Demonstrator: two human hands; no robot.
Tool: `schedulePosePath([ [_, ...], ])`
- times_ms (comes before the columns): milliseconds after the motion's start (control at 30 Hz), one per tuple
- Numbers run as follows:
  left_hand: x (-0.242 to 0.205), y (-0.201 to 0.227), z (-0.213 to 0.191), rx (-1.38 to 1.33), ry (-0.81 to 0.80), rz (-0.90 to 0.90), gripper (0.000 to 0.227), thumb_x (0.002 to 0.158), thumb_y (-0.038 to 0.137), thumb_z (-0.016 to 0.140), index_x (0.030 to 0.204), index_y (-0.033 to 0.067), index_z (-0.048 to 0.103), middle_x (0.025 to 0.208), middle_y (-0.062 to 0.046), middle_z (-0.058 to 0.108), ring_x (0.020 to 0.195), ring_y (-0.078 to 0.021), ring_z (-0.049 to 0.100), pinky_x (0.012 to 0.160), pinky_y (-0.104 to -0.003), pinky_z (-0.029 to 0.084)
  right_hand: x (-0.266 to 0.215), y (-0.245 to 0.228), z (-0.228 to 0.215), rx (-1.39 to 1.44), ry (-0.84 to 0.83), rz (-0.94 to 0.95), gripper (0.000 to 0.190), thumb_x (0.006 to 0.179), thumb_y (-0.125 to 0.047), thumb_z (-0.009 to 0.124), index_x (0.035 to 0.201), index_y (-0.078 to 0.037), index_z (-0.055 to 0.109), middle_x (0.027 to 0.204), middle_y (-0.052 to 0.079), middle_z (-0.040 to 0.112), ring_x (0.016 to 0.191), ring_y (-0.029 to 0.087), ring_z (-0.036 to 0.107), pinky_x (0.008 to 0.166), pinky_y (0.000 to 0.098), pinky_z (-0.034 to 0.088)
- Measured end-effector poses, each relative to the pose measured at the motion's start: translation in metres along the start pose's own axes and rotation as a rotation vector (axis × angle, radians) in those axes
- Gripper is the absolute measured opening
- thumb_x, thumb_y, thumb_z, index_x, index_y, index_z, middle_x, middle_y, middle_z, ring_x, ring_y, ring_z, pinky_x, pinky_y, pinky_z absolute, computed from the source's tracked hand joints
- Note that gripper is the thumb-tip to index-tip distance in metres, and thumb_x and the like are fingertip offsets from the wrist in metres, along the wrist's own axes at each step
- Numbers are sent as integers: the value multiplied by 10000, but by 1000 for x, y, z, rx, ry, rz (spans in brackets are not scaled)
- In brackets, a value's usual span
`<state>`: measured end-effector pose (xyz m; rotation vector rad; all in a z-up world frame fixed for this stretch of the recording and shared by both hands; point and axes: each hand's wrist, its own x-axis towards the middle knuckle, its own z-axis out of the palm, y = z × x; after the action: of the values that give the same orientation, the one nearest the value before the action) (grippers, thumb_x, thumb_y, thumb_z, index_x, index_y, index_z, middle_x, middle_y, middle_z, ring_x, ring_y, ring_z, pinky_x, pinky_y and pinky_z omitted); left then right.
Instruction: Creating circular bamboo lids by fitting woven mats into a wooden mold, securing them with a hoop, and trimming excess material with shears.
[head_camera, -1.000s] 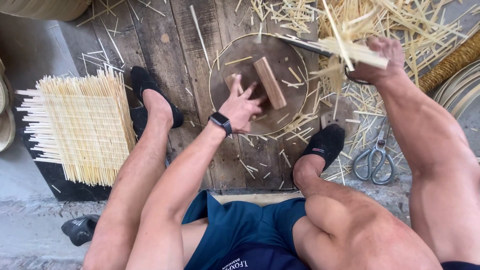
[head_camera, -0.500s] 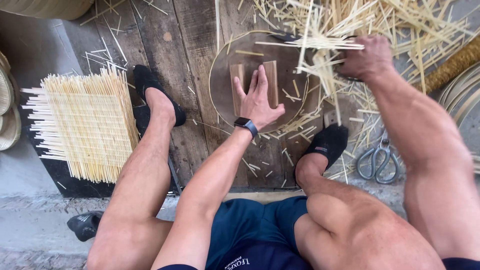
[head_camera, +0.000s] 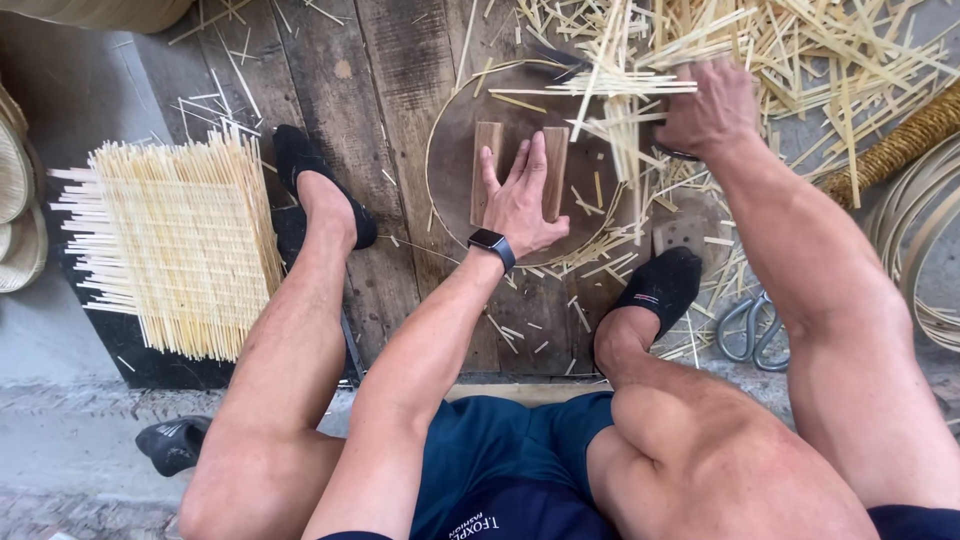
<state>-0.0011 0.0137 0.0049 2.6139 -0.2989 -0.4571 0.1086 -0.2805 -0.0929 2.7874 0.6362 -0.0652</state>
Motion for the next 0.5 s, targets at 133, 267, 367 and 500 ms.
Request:
schedulePosePath([
  [133, -3, -11, -8, 54, -112, 87, 1325, 647, 390, 824, 1590, 54, -45, 1569, -189, 437, 1508, -288, 353, 1244, -624, -116, -27, 29, -10, 328, -525, 123, 423, 1079, -465, 523, 990, -101, 720, 723, 65, 683, 547, 119, 508, 501, 293, 465],
  [267, -5, -16, -10, 55, -144, 128, 1329, 645, 404, 838, 1593, 65, -28, 1571, -185, 439, 1507, -265, 352, 1242, -607, -111, -65, 85, 52, 657, -343, 452, 279, 820, -329, 658, 989, -120, 736, 776, 16, 688, 616, 94, 546, 545, 256, 442],
  [367, -4, -14, -11, 44, -161, 122, 1335, 653, 439, 851, 1597, 75, -19, 1571, -193, 432, 1503, -256, 352, 1234, -601, -122, -75, 147, 100, 721, -675, 650, 634, 1051, -455, 666, 931, 165, 715, 890, 269, 750, 732, 331, 722, 643, 515, 544],
  [500, -3, -13, -15, 33, -161, 126, 1339, 653, 458, 855, 1600, 77, -11, 1566, -202, 434, 1503, -253, 353, 1231, -597, -134, -135, 169, 24, 869, -632, 485, 738, 971, -585, 741, 1336, 49, 647, 1044, 313, 697, 919, 418, 683, 833, 549, 560],
])
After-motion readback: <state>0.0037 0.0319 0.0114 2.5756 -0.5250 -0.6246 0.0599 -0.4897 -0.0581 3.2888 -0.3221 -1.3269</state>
